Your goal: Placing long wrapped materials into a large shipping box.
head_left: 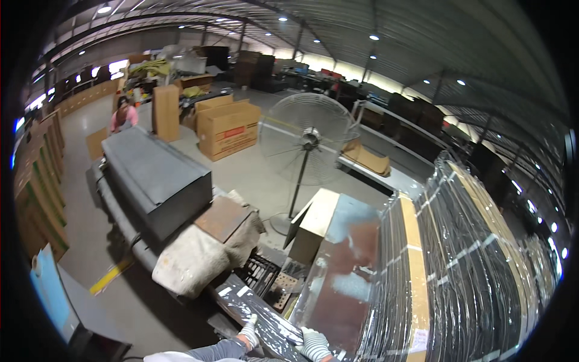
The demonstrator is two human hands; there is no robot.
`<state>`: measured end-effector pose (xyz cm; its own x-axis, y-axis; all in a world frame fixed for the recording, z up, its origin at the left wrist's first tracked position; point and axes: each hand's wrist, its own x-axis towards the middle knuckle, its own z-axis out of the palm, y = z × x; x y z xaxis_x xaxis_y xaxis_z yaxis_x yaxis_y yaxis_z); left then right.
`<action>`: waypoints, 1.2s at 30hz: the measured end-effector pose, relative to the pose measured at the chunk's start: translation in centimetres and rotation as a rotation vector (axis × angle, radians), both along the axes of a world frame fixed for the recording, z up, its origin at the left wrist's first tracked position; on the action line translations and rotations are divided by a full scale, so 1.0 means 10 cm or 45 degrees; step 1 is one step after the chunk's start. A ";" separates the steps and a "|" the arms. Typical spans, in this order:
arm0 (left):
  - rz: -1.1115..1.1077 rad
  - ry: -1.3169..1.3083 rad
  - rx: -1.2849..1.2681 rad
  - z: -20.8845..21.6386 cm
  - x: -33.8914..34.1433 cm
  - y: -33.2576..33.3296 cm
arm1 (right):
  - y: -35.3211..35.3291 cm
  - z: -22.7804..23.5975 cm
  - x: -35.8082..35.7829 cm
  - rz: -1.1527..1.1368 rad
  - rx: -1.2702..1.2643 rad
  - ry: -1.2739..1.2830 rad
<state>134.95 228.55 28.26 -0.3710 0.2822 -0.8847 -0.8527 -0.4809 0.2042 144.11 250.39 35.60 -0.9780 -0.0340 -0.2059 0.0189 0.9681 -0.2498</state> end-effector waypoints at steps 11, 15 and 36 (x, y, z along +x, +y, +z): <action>-0.007 0.343 -0.259 -1.48 -1.16 0.65 | 0.82 1.45 0.40 -0.693 0.239 0.934; -0.463 0.432 0.457 -2.61 -0.96 0.98 | 1.44 1.34 1.34 -1.077 0.639 0.881; -0.857 0.435 0.869 0.79 0.42 2.61 | 1.84 0.72 1.86 -1.318 0.282 0.692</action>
<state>139.18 254.68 36.18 -0.1515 0.9306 -0.3332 -0.9367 -0.0275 0.3490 162.74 268.79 42.78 -0.4809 0.8073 0.3421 0.7603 0.5783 -0.2958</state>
